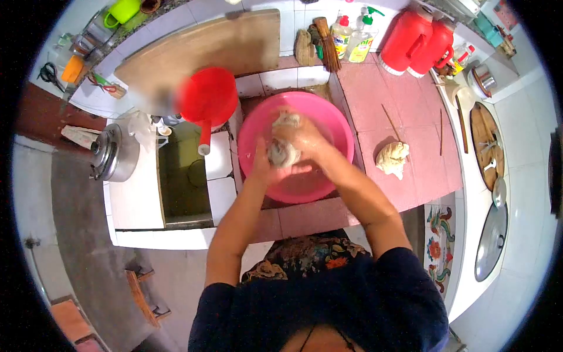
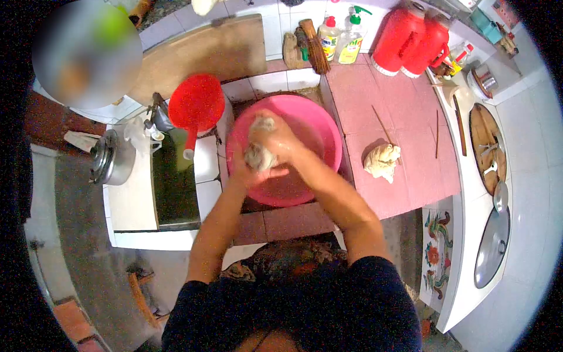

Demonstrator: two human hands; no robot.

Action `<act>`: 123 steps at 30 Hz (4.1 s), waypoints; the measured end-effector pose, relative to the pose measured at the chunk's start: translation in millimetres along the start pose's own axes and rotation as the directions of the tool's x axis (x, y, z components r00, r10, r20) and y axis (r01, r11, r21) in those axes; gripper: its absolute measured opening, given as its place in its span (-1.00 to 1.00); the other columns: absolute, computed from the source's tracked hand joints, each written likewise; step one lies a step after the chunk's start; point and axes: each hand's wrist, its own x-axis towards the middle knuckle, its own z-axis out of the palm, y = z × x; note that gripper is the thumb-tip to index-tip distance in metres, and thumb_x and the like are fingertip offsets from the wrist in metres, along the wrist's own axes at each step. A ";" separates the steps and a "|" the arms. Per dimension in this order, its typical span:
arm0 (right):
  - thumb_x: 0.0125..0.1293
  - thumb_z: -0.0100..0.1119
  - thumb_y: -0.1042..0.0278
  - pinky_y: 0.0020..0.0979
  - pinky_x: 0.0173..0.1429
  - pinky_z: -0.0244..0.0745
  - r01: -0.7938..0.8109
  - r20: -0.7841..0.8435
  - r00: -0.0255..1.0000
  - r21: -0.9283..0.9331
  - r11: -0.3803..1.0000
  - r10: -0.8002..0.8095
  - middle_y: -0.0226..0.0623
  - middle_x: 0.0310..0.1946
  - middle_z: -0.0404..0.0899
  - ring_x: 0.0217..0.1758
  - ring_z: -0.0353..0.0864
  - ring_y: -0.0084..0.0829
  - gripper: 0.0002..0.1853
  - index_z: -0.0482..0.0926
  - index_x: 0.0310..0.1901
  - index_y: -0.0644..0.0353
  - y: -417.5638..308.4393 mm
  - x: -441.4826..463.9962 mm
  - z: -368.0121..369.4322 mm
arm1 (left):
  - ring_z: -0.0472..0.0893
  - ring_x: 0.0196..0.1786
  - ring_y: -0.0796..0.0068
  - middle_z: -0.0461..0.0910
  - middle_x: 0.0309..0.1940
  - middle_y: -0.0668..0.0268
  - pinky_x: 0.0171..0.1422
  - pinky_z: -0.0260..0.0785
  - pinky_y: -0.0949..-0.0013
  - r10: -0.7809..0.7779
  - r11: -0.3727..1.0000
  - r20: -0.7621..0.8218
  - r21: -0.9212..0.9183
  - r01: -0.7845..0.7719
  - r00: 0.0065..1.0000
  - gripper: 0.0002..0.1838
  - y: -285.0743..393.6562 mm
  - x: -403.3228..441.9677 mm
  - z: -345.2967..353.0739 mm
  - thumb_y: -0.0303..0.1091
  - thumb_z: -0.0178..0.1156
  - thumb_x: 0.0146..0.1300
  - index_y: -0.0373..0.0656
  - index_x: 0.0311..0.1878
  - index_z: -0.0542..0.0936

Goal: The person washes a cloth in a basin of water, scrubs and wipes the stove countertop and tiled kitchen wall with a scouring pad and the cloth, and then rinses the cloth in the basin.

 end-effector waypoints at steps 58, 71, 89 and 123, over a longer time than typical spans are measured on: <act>0.36 0.10 0.34 -0.58 -0.27 0.39 -0.089 -0.715 0.689 -0.241 0.966 -0.115 -0.42 -0.39 0.46 -0.35 0.41 -0.66 -0.80 0.45 -0.11 0.28 82.8 -470.7 -173.6 | 0.56 -0.31 0.62 0.62 -0.32 0.38 -0.29 0.38 0.54 -0.294 0.578 -0.245 0.725 0.376 0.924 -0.72 -319.4 31.5 21.1 -0.20 0.14 0.36 -0.25 -0.09 0.57; 0.44 -0.03 0.27 -0.39 -0.21 0.55 0.344 -0.942 0.114 -0.262 0.902 -0.317 -0.33 -0.30 0.49 -0.27 0.56 -0.44 -0.85 0.33 -0.10 0.12 31.8 -778.2 -187.1 | 0.62 -0.07 0.35 0.64 -0.12 0.19 0.01 0.44 0.32 -0.728 0.028 0.209 0.961 -0.276 0.653 -0.64 -595.0 5.0 112.2 -0.36 0.27 0.12 -0.20 0.01 0.57; 0.12 0.34 0.32 -0.50 -0.02 0.41 0.007 -0.935 0.246 -0.264 0.964 -0.258 -0.36 -0.26 0.47 -0.15 0.47 -0.54 -0.51 0.31 0.02 0.17 13.5 -815.7 -262.0 | 0.54 -0.19 0.59 0.57 -0.27 0.35 -0.08 0.41 0.47 -0.859 0.100 0.069 0.994 0.034 0.508 -0.79 -710.3 112.5 207.1 -0.32 0.00 0.41 -0.26 -0.06 0.51; 0.23 0.03 0.10 0.10 0.44 -0.16 -0.688 -0.865 0.272 -0.482 0.542 -0.423 0.20 0.29 0.17 0.43 0.03 0.10 -0.35 0.21 0.32 0.22 -30.0 -622.8 -670.7 | 0.43 0.23 0.34 0.44 0.18 0.08 0.30 0.24 0.36 -0.245 -0.026 -0.275 0.960 0.278 0.930 -0.45 -669.0 327.0 74.1 -0.32 0.09 0.32 -0.35 0.32 0.26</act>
